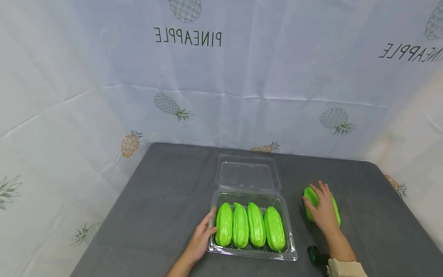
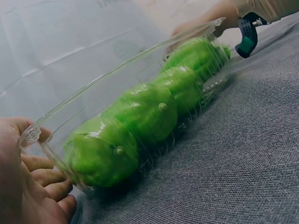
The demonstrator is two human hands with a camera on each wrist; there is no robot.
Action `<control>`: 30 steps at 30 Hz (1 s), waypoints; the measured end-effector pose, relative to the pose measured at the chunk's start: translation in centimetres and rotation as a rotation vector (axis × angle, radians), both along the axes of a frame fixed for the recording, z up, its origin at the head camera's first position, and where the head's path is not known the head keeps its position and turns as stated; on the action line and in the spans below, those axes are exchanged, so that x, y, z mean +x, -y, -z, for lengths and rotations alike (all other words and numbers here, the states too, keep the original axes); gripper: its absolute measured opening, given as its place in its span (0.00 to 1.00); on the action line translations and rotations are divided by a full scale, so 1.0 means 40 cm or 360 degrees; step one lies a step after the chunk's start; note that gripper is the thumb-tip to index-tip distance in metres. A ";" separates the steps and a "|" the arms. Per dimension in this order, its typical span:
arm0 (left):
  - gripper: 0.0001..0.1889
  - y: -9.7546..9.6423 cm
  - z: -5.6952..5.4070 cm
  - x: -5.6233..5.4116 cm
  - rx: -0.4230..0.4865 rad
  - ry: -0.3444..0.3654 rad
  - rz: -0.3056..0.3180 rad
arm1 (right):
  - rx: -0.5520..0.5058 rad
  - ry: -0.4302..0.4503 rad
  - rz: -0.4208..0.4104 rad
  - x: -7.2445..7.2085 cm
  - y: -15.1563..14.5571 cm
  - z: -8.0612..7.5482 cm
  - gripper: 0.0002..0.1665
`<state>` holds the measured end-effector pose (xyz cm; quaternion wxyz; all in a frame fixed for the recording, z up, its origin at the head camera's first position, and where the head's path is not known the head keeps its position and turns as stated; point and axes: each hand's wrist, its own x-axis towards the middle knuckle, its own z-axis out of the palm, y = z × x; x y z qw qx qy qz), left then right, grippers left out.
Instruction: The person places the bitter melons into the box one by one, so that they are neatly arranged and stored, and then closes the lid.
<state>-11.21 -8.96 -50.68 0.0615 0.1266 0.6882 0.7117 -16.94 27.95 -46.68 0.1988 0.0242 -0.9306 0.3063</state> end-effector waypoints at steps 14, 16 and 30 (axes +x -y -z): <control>0.30 0.002 0.000 0.000 -0.0026 0.0004 -0.0004 | 0.0085 0.0224 0.0027 -0.013 -0.012 0.008 0.32; 0.30 0.002 0.001 0.000 -0.0025 0.0005 -0.0005 | 0.0095 0.0252 0.0026 -0.016 -0.012 0.006 0.32; 0.30 0.001 0.001 -0.001 -0.0027 0.0006 -0.0012 | 0.0239 0.0424 -0.0034 -0.023 0.001 0.017 0.33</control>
